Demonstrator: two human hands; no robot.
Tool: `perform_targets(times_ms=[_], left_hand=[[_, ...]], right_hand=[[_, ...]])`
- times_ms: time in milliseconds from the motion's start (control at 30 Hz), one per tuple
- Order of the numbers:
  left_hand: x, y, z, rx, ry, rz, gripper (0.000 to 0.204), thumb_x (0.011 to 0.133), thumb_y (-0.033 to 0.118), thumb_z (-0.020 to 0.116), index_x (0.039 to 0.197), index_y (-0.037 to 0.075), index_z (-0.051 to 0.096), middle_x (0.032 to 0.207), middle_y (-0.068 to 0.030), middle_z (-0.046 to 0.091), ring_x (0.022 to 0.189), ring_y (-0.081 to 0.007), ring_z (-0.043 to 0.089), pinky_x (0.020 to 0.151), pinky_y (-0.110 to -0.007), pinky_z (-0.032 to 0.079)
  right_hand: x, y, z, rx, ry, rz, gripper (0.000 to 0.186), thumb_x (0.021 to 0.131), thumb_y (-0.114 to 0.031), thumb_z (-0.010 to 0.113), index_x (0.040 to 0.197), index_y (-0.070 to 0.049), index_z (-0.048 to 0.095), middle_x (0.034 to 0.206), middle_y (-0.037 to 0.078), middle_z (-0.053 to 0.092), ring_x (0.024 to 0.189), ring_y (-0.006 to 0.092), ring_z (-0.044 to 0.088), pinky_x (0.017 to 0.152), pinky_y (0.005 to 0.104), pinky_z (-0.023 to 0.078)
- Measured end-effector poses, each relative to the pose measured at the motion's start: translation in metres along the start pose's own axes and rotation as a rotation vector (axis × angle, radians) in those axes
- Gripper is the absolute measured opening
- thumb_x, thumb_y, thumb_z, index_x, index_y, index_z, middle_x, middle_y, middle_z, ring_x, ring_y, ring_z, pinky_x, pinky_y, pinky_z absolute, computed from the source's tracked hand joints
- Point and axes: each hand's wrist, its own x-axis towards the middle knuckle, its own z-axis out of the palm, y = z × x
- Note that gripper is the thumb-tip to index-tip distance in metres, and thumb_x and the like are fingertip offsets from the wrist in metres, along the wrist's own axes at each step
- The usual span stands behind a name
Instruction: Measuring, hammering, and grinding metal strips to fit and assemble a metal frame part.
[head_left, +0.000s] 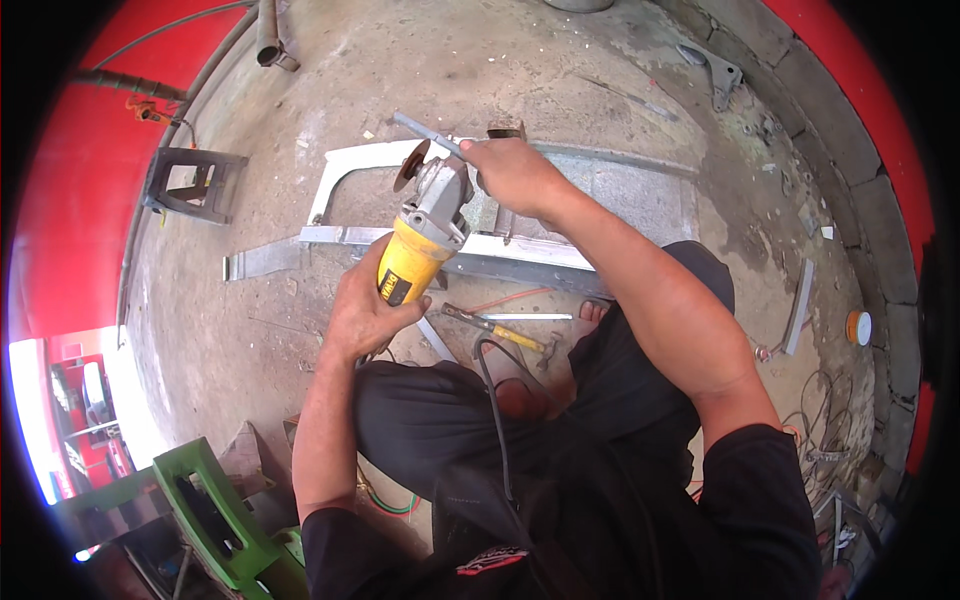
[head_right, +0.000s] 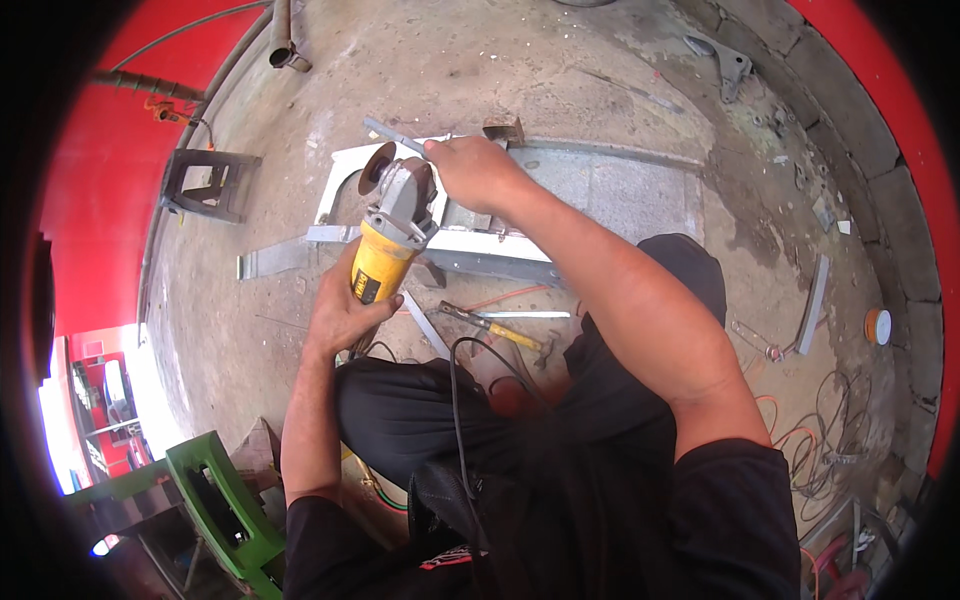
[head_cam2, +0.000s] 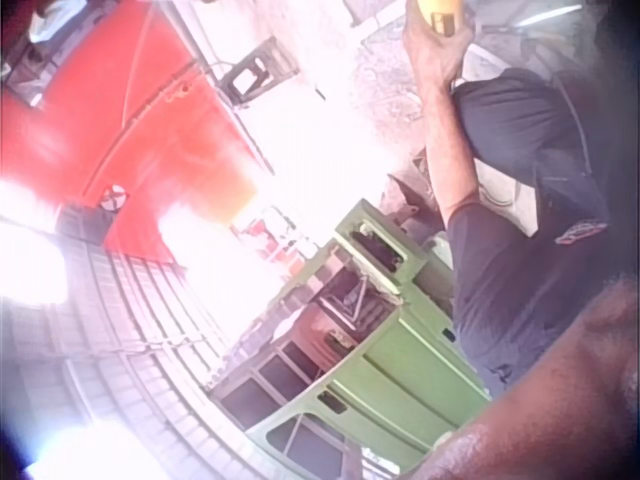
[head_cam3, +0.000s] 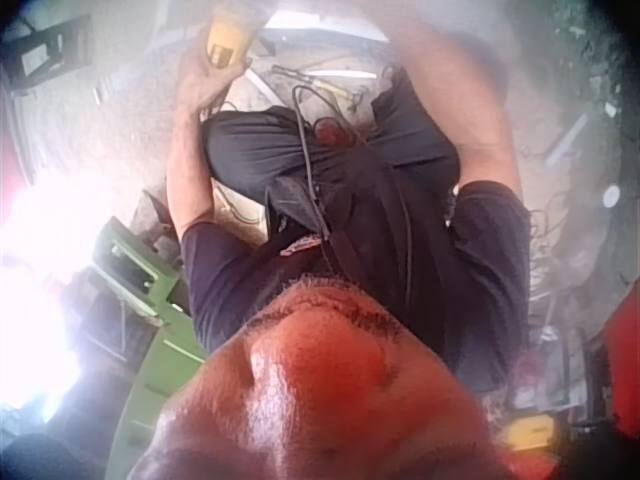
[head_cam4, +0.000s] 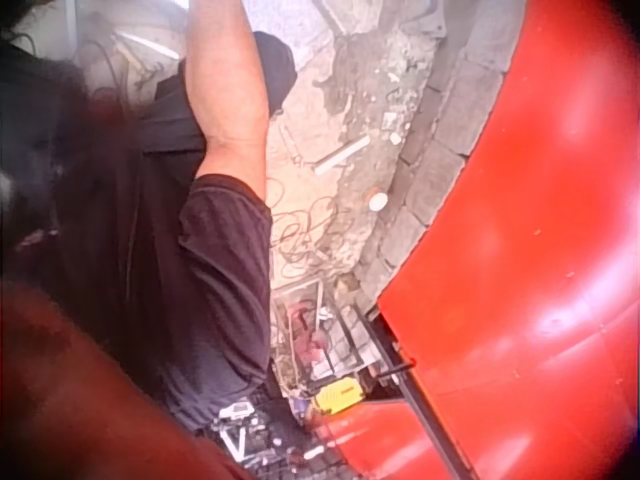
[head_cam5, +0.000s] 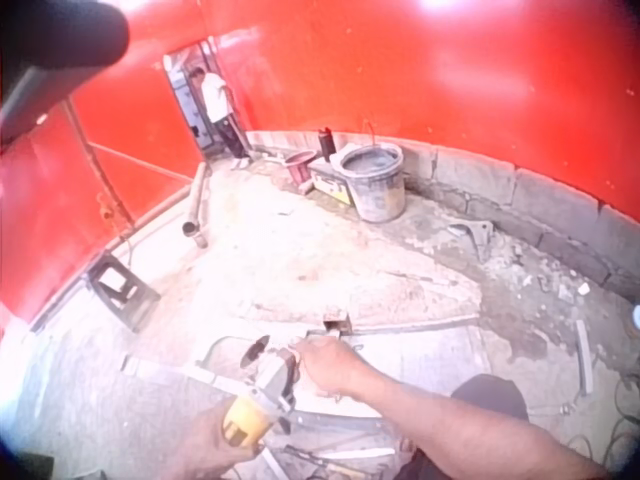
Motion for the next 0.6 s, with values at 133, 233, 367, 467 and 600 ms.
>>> perform_targets(times_ms=[133,233,367,467,600], left_hand=[[-0.001,-0.001,-0.002,-0.062,0.032,0.022,0.08,0.063,0.021,0.08,0.136,0.004,0.051,0.115,-0.0217,0.067,0.109,-0.0354,0.065,0.095,-0.043,0.05],[-0.001,0.002,-0.004,-0.026,0.035,0.021,0.08,0.063,0.021,0.08,0.136,0.004,0.051,0.116,-0.0214,0.067,0.11,-0.0356,0.065,0.095,-0.042,0.05],[-0.002,0.005,-0.005,-0.001,0.024,0.027,0.079,0.064,0.021,0.079,0.136,0.004,0.051,0.118,-0.0208,0.066,0.111,-0.0358,0.064,0.096,-0.042,0.049],[0.0,0.005,-0.003,-0.003,0.017,0.052,0.079,0.064,0.02,0.079,0.136,0.004,0.051,0.119,-0.0204,0.066,0.112,-0.0359,0.064,0.096,-0.042,0.049],[0.0,0.003,-0.002,-0.022,0.012,0.024,0.079,0.064,0.02,0.079,0.136,0.004,0.051,0.119,-0.0205,0.066,0.112,-0.0363,0.064,0.097,-0.042,0.049]], right_hand=[[0.0,0.001,-0.019,0.356,-0.116,0.173,0.046,0.105,-0.042,0.041,0.106,0.0,0.06,0.074,0.005,0.055,0.058,0.0124,0.056,0.05,0.0267,0.046],[-0.005,-0.003,-0.027,0.298,-0.109,0.194,0.046,0.105,-0.042,0.043,0.105,0.0,0.061,0.074,0.004,0.055,0.058,0.0129,0.055,0.051,0.0274,0.046],[-0.004,-0.004,-0.025,0.308,-0.16,0.201,0.041,0.104,-0.041,0.046,0.102,-0.003,0.063,0.072,0.001,0.053,0.055,0.0103,0.048,0.048,0.027,0.038],[0.002,0.003,-0.022,0.26,-0.187,0.123,0.046,0.103,-0.038,0.046,0.091,0.001,0.066,0.071,0.006,0.056,0.058,0.014,0.05,0.052,0.0317,0.041],[0.001,-0.001,-0.018,0.046,-0.191,0.094,0.047,0.102,-0.037,0.046,0.094,0.002,0.07,0.08,0.013,0.065,0.067,0.0199,0.059,0.064,0.0354,0.048]])
